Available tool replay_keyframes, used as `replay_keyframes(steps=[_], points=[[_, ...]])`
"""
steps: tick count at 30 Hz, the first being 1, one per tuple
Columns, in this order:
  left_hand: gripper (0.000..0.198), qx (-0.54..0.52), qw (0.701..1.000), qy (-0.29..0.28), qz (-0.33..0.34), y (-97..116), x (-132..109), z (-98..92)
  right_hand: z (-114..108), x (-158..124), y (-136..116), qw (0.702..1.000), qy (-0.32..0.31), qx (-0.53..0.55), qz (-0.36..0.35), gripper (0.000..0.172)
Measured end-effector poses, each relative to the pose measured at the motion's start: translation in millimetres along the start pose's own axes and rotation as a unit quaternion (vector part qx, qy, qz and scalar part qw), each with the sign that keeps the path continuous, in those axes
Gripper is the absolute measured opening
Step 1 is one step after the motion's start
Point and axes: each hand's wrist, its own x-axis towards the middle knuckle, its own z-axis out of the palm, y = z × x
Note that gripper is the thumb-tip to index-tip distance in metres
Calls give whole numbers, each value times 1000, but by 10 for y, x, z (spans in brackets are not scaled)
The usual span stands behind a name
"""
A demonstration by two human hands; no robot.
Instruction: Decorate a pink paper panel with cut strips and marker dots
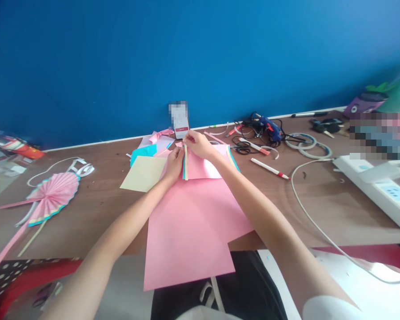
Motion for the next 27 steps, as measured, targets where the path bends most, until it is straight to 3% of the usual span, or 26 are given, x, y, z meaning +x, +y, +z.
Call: replay_keyframes(steps=[10, 21, 27], points=[[47, -66, 998, -1, -6, 76, -27, 17, 26, -6, 25, 998, 14, -66, -17, 12], [43, -88, 991, -95, -15, 102, -38, 9, -30, 28, 121, 996, 78, -33, 10, 9], [44, -77, 991, -101, -29, 125, -60, 9, -70, 43, 123, 995, 99, 22, 5, 7]])
